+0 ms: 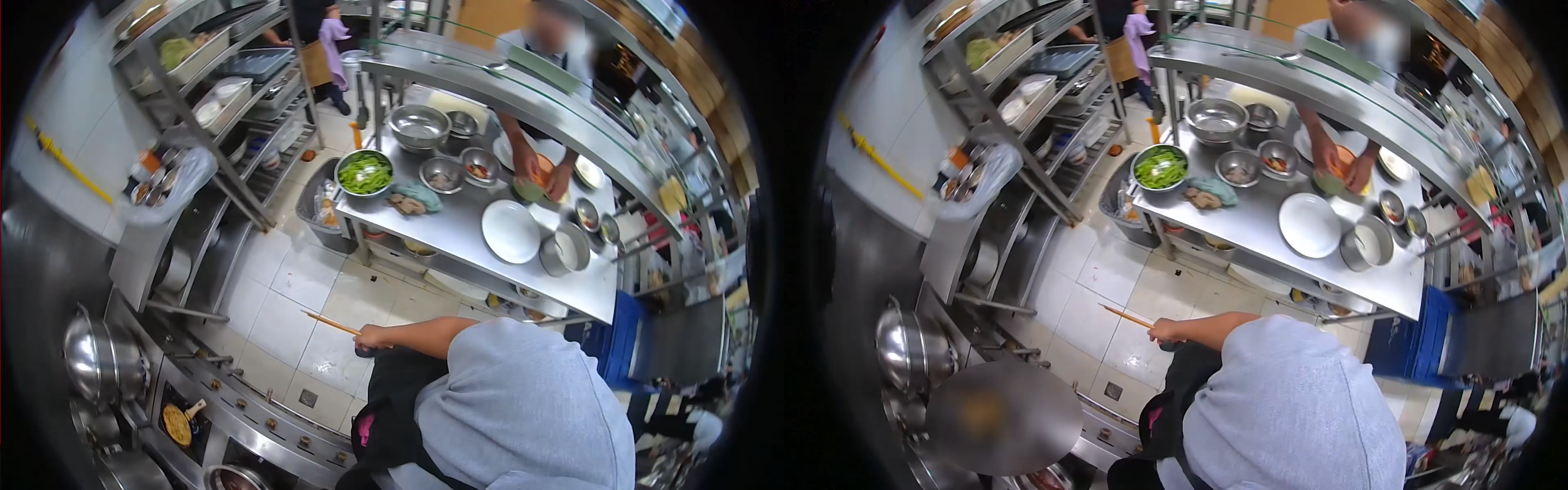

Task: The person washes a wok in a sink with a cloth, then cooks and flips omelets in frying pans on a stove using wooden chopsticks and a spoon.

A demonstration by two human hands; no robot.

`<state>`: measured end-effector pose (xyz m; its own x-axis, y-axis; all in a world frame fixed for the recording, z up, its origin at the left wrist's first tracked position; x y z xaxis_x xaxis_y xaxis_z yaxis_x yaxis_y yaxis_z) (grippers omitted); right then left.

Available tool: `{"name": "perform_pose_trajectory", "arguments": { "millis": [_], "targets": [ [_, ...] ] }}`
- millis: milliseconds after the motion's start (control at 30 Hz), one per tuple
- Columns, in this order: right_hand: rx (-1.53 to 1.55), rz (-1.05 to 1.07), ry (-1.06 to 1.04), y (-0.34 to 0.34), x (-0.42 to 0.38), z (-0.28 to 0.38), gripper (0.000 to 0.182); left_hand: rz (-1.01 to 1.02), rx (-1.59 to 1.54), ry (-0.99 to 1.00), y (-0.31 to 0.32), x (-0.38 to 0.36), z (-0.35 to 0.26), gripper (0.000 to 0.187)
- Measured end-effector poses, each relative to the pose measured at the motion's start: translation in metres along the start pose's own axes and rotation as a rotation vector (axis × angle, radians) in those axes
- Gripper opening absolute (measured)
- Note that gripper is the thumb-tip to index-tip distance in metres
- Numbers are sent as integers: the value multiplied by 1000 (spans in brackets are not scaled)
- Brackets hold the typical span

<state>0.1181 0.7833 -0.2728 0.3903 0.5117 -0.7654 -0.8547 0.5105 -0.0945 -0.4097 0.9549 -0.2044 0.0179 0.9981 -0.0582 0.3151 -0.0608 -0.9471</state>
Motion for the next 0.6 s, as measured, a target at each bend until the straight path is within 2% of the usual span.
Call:
{"name": "perform_pose_trajectory", "arguments": {
  "millis": [67, 133, 267, 333, 367, 467, 533, 567, 600],
  "targets": [
    [47, -16, -59, -5, -7, -19, 32, 45, -6, 32, 5, 6, -11, 31],
    [315, -19, -129, -9, -38, -25, 34, 84, -9, 54, 8, 8, -17, 31],
    [357, 58, -207, 2, -74, -64, 34, 137, -14, 56, 10, 6, -17, 30],
    [131, 131, -230, 12, -85, -86, 36, 157, -22, 40, 6, -1, -9, 30],
    [174, 139, -196, 13, -85, -88, 36, 166, -25, 25, 4, -4, -4, 30],
    [200, 77, -58, 5, -73, -69, 27, 177, -58, -54, -11, -28, 30, 30],
    [214, 107, -76, 0, -42, -71, 21, 170, -79, -129, -28, -55, 64, 30],
    [-27, 53, -117, -3, -41, -55, 23, 164, -88, -174, -39, -75, 85, 30],
    [54, 177, -124, -3, -26, -58, 26, 156, -91, -239, -51, -101, 109, 30]
  ]
}}
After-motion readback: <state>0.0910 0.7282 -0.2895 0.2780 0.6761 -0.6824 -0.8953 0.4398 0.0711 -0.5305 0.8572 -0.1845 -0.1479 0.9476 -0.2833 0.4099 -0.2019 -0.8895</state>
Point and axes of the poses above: each hand's wrist, its own x-axis towards the middle knuckle, its own y-axis out of the palm, z = x × y, the point moved 6 cm from there along x, towards the middle knuckle, and after that the axes turned 2 degrees about -z, right-handed, at the moved point
